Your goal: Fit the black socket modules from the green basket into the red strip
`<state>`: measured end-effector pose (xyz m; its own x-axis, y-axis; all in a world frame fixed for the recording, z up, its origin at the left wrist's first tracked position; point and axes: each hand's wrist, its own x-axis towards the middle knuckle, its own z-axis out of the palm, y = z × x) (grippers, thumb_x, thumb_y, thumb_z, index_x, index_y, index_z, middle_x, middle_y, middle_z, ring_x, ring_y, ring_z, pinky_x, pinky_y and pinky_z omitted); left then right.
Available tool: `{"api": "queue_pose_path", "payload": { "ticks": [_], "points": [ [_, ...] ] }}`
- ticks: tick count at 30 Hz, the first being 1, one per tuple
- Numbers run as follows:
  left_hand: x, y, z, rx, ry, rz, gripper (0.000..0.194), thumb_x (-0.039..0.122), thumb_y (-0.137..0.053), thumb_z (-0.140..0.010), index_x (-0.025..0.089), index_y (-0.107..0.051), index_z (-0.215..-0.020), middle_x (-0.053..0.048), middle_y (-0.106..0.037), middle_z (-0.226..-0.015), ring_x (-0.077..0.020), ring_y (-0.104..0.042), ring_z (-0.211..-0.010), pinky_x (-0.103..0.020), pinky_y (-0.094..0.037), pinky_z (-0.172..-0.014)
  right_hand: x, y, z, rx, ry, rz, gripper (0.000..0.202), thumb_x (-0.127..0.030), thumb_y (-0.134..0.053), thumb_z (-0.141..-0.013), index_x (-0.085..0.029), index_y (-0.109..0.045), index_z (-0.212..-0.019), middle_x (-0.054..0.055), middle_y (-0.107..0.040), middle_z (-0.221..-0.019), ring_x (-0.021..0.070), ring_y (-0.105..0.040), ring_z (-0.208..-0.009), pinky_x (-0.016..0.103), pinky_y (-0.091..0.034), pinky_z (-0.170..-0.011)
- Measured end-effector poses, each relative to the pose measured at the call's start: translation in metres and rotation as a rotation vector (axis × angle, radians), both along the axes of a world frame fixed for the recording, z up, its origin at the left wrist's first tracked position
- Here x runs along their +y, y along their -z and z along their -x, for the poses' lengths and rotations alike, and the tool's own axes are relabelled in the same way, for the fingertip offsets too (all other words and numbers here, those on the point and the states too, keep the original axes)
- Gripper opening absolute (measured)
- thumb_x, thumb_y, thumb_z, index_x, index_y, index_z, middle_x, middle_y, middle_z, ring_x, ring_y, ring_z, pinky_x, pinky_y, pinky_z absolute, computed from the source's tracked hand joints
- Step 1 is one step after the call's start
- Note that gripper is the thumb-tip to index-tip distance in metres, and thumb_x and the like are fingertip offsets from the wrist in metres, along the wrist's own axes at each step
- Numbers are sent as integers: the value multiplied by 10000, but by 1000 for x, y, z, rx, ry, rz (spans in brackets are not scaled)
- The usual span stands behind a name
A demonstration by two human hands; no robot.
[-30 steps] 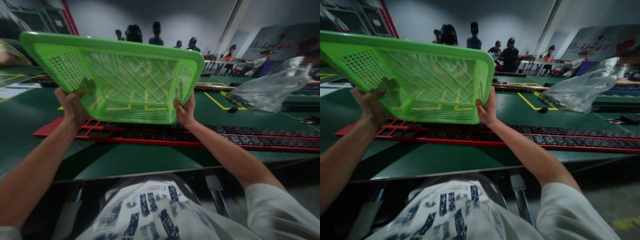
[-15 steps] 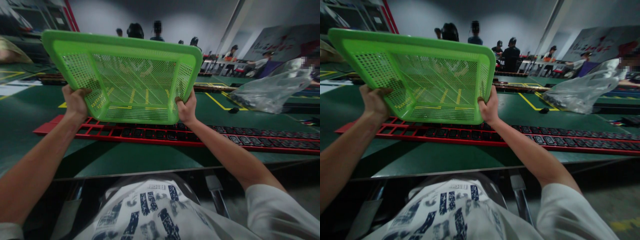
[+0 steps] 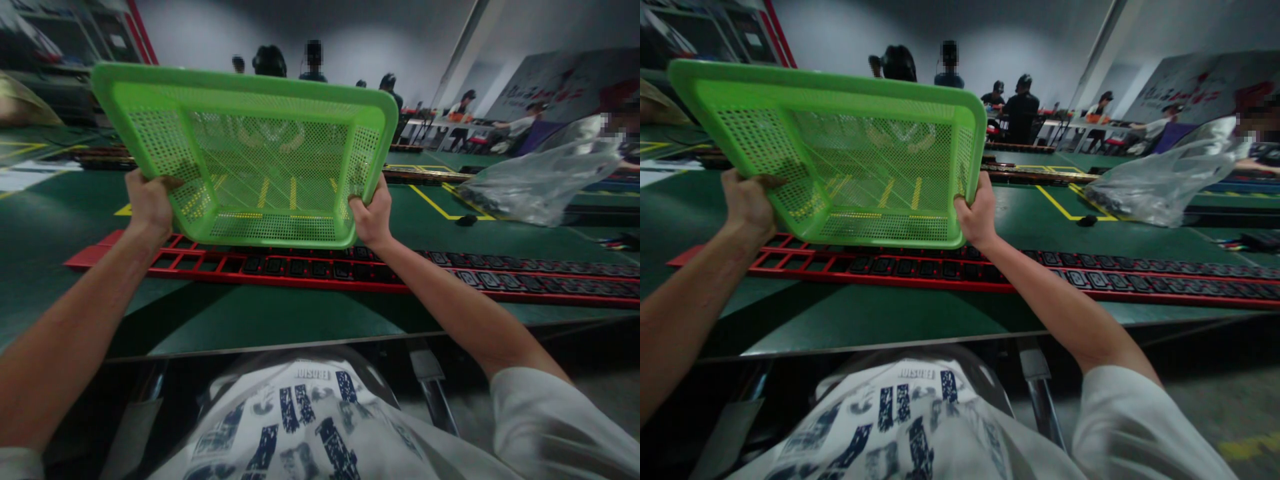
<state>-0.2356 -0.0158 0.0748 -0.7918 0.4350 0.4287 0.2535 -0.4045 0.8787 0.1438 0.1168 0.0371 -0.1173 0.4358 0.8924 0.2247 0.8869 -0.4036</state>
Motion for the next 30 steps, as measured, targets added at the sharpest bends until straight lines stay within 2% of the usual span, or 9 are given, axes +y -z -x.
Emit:
{"api": "queue_pose_path", "payload": {
  "ticks": [10, 15, 19, 25, 30],
  "points": [
    [-1, 1, 4, 20, 41, 17, 265, 190, -590, -461, 176, -649, -720, -14, -689, -815, -172, -598, -742, -428, -621, -919, -8, -3, 1, 36, -33, 22, 335, -263, -659, -837, -278, -580, -1162, 26, -643, -1073, 269, -656, -1019, 563, -617, -1027],
    [0, 3, 6, 31, 63, -15, 252, 211, -578, -441, 182, -637, -684, -16, -646, -763, -174, -573, -721, -433, -628, -877, -20, -10, 0, -5, -43, 22, 96, -340, -656, -876, -267, -638, -936, 61, -655, -1102, 299, -643, -1145, 555, -592, -1070],
    [1, 5, 6, 32, 78, -50, 248, 203, -580, -434, 179, -623, -677, -39, -641, -777, -182, -583, -731, -418, -628, -832, -21, -11, -3, 2, -62, -7, 115, -359, -654, -876, -272, -665, -801, 59, -641, -1044, 287, -646, -1103, 541, -600, -1034],
    [5, 8, 12, 69, 67, -28, 225, 214, -585, -462, 197, -604, -685, -19, -635, -766, -180, -576, -729, -416, -629, -842, -15, -10, -4, 4, -58, 35, 74, -335, -686, -855, -274, -721, -831, 49, -629, -1003, 268, -664, -1072, 491, -624, -966],
    [6, 8, 13, 44, 86, -41, 267, 206, -600, -443, 190, -613, -709, -39, -659, -812, -186, -593, -740, -434, -619, -876, -14, -11, -4, 8, -57, 21, 97, -335, -675, -866, -267, -708, -805, 59, -636, -991, 282, -670, -1129, 490, -623, -988]
  ]
}}
